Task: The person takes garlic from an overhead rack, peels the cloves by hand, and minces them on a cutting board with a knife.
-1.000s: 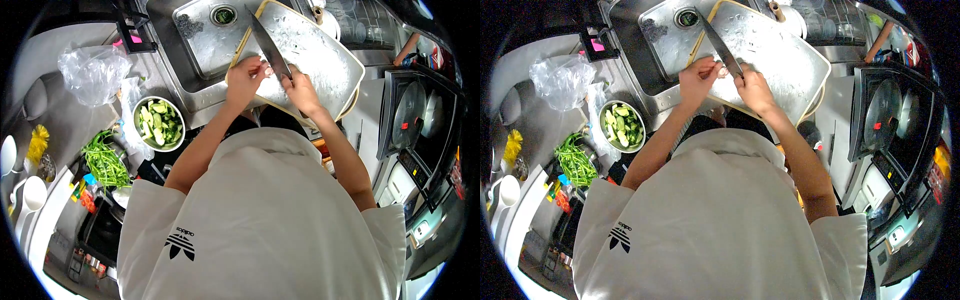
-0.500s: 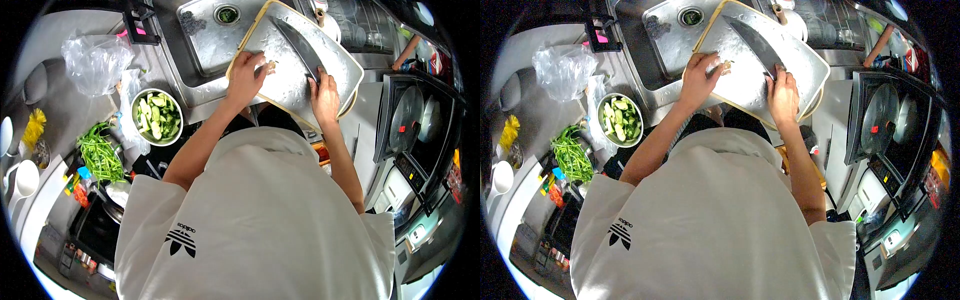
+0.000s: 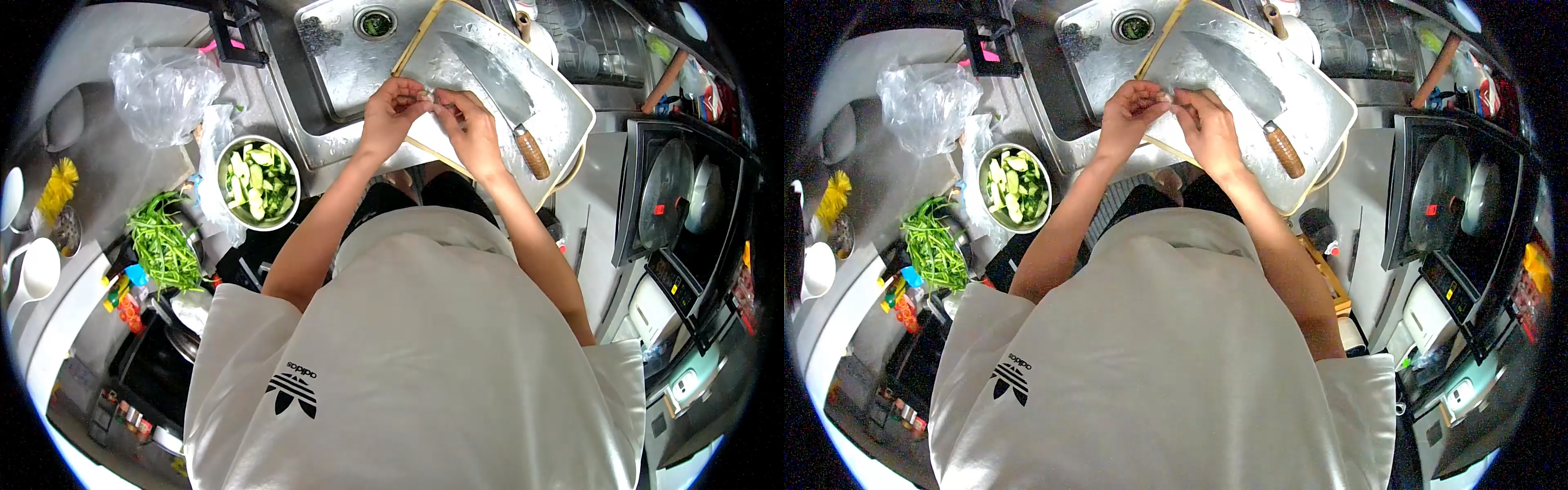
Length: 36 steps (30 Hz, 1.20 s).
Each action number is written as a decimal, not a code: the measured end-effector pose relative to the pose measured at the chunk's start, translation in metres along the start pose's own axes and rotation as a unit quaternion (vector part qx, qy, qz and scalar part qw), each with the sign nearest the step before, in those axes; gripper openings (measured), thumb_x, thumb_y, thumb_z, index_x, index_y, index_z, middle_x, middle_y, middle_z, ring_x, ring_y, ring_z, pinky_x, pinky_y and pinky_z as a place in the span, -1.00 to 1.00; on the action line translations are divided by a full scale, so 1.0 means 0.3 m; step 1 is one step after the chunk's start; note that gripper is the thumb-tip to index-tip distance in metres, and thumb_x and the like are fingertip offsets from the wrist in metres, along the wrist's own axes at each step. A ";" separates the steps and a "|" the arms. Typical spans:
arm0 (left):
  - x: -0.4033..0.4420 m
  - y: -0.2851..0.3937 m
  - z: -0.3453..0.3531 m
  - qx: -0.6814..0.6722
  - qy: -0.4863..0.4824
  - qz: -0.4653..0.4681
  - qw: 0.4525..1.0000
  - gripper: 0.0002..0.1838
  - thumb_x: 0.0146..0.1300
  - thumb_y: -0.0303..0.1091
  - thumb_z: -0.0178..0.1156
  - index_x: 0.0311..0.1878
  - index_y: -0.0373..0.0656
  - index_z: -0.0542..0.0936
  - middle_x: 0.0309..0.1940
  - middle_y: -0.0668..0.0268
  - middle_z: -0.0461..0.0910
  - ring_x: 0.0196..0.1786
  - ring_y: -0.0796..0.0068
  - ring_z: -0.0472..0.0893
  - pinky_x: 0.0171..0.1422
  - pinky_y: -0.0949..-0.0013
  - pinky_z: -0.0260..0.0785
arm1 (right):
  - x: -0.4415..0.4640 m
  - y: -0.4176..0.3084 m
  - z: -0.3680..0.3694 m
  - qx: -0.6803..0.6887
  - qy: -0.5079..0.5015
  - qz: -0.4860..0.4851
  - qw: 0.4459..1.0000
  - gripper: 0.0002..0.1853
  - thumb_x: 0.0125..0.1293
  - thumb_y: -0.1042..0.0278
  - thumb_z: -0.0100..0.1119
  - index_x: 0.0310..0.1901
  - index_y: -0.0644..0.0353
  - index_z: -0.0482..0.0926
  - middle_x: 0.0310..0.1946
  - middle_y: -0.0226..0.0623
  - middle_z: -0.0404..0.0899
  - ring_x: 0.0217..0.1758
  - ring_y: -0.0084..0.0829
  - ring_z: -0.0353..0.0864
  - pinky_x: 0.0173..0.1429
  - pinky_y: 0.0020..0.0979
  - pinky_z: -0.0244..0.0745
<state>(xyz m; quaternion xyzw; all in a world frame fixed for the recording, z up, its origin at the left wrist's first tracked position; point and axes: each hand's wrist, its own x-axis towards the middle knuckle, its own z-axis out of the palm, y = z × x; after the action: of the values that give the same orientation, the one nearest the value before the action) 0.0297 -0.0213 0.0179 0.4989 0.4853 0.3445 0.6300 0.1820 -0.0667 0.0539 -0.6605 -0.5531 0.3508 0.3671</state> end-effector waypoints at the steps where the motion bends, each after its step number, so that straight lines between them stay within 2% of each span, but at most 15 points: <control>1: -0.007 0.001 -0.002 0.000 0.003 0.000 1.000 -0.71 0.20 -0.55 0.33 -0.04 -0.27 0.51 -0.20 0.30 0.62 -0.16 0.56 0.60 0.00 0.50 0.49 | 0.004 0.001 0.010 0.025 0.002 0.007 1.000 -0.73 0.25 0.45 0.28 -0.02 0.29 0.62 -0.22 -0.16 0.63 -0.34 -0.36 0.63 -0.22 -0.41 0.53; 7: -0.039 0.007 -0.005 -0.174 -0.019 -0.083 0.981 -0.71 0.22 -0.53 0.31 -0.01 -0.26 0.52 -0.16 0.31 0.62 -0.12 0.55 0.60 0.00 0.50 0.50 | -0.011 0.012 0.002 0.081 -0.035 0.085 0.992 -0.82 0.28 0.48 0.24 -0.10 0.28 0.66 -0.31 -0.16 0.68 -0.39 -0.45 0.60 -0.21 -0.45 0.52; 10: -0.046 -0.013 0.001 -0.108 0.018 -0.058 0.992 -0.71 0.20 -0.51 0.34 -0.02 -0.25 0.54 -0.17 0.30 0.63 -0.12 0.56 0.61 -0.04 0.51 0.50 | -0.024 -0.004 -0.053 -0.038 0.024 0.072 0.996 -0.83 0.27 0.50 0.20 -0.12 0.28 0.65 -0.30 -0.14 0.67 -0.37 -0.40 0.61 -0.19 -0.42 0.52; 12: -0.049 -0.027 0.027 0.024 -0.018 -0.002 1.000 -0.72 0.18 -0.49 0.37 -0.06 -0.26 0.55 -0.20 0.31 0.65 -0.16 0.58 0.62 -0.09 0.50 0.49 | -0.039 0.042 -0.087 -0.092 0.047 0.049 0.993 -0.83 0.26 0.52 0.15 -0.13 0.27 0.64 -0.22 -0.07 0.63 -0.27 -0.15 0.66 -0.12 -0.26 0.55; 14: -0.050 -0.030 0.093 0.029 -0.019 0.006 0.999 -0.72 0.14 -0.46 0.40 -0.11 -0.27 0.56 -0.27 0.33 0.66 -0.24 0.60 0.62 -0.17 0.50 0.48 | -0.051 0.087 -0.110 -0.145 0.048 0.026 0.988 -0.83 0.27 0.51 0.14 -0.12 0.26 0.64 -0.20 -0.06 0.61 -0.22 -0.02 0.64 -0.07 -0.18 0.54; 15: -0.049 -0.037 0.123 0.110 -0.028 0.057 0.992 -0.75 0.12 -0.46 0.40 -0.16 -0.25 0.57 -0.31 0.26 0.65 -0.31 0.49 0.65 -0.23 0.44 0.50 | -0.045 0.093 -0.116 -0.161 0.031 -0.011 0.986 -0.80 0.28 0.50 0.15 -0.08 0.23 0.64 -0.15 -0.06 0.59 -0.20 0.03 0.62 -0.05 -0.15 0.53; 18: -0.051 -0.057 0.166 0.240 -0.022 0.160 0.957 -0.80 0.11 -0.46 0.38 -0.22 -0.23 0.58 -0.36 0.16 0.64 -0.39 0.34 0.68 -0.31 0.36 0.52 | 0.005 0.099 -0.097 -0.170 0.009 -0.093 0.981 -0.75 0.30 0.48 0.14 0.00 0.17 0.63 -0.11 -0.06 0.56 -0.15 0.02 0.61 -0.04 -0.15 0.52; 19: -0.049 -0.063 0.174 0.291 -0.007 0.209 0.934 -0.81 0.11 -0.48 0.36 -0.22 -0.23 0.58 -0.36 0.13 0.63 -0.39 0.31 0.69 -0.32 0.33 0.53 | 0.020 0.083 -0.087 -0.151 -0.021 -0.034 0.988 -0.71 0.30 0.47 0.14 0.05 0.11 0.63 -0.08 -0.07 0.53 -0.07 -0.01 0.59 0.00 -0.16 0.51; 24: -0.073 -0.045 0.117 0.200 0.035 0.149 0.968 -0.82 0.13 -0.47 0.32 -0.18 -0.24 0.60 -0.30 0.16 0.58 -0.39 0.34 0.66 -0.34 0.33 0.53 | 0.089 0.112 -0.038 -0.129 -0.104 -0.049 0.985 -0.69 0.28 0.49 0.18 0.06 0.07 0.64 -0.17 -0.14 0.53 -0.15 -0.09 0.60 -0.04 -0.21 0.51; 26: -0.049 -0.049 0.091 0.261 0.131 0.193 0.937 -0.78 0.15 -0.48 0.31 -0.12 -0.24 0.61 -0.21 0.14 0.54 -0.32 0.34 0.65 -0.34 0.35 0.54 | 0.088 0.126 -0.033 -0.183 -0.128 -0.082 0.971 -0.67 0.27 0.50 0.18 0.08 0.05 0.63 -0.16 -0.15 0.53 -0.15 -0.09 0.60 -0.03 -0.22 0.52; 28: -0.032 -0.075 0.069 0.278 0.110 0.184 0.936 -0.73 0.15 -0.48 0.31 -0.06 -0.25 0.61 -0.12 0.11 0.52 -0.26 0.34 0.63 -0.33 0.34 0.54 | 0.089 0.108 -0.037 -0.172 -0.150 -0.059 0.972 -0.74 0.27 0.48 0.16 -0.01 0.11 0.64 -0.11 -0.09 0.54 -0.05 -0.02 0.59 0.03 -0.15 0.52; 30: -0.018 -0.084 0.054 0.333 0.061 0.278 0.899 -0.74 0.16 -0.46 0.31 -0.08 -0.29 0.60 -0.19 0.16 0.57 -0.29 0.33 0.64 -0.33 0.33 0.54 | 0.094 0.100 -0.031 -0.123 -0.122 -0.035 0.984 -0.82 0.26 0.50 0.17 -0.11 0.20 0.63 -0.15 -0.09 0.55 -0.07 -0.01 0.59 0.04 -0.17 0.52; 31: -0.018 -0.083 0.052 0.332 0.066 0.277 0.899 -0.74 0.16 -0.46 0.31 -0.08 -0.29 0.60 -0.19 0.16 0.57 -0.29 0.33 0.64 -0.33 0.33 0.54 | 0.098 0.097 -0.033 -0.124 -0.126 -0.038 0.983 -0.82 0.26 0.50 0.17 -0.11 0.20 0.63 -0.15 -0.09 0.55 -0.07 -0.01 0.59 0.04 -0.17 0.52; 33: -0.019 -0.075 0.050 0.240 0.024 0.118 0.963 -0.77 0.19 -0.44 0.31 -0.11 -0.30 0.59 -0.26 0.19 0.62 -0.28 0.34 0.66 -0.23 0.36 0.54 | 0.110 0.081 -0.044 -0.093 -0.092 -0.030 0.991 -0.87 0.26 0.53 0.15 -0.17 0.29 0.59 -0.18 -0.11 0.58 -0.18 -0.10 0.65 -0.07 -0.23 0.57; 36: -0.020 -0.058 0.048 0.161 0.067 0.044 0.984 -0.82 0.22 -0.44 0.31 -0.14 -0.26 0.60 -0.27 0.24 0.66 -0.26 0.46 0.67 -0.16 0.42 0.53 | 0.119 0.032 -0.068 -0.020 -0.106 0.022 0.994 -0.87 0.30 0.55 0.12 -0.14 0.34 0.57 -0.20 -0.12 0.59 -0.31 -0.26 0.69 -0.21 -0.32 0.58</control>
<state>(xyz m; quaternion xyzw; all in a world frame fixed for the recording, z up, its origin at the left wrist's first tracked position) 0.0409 -0.0357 0.0032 0.5907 0.5529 0.3215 0.4919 0.2094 -0.0345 0.0535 -0.6389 -0.5813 0.4154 0.2851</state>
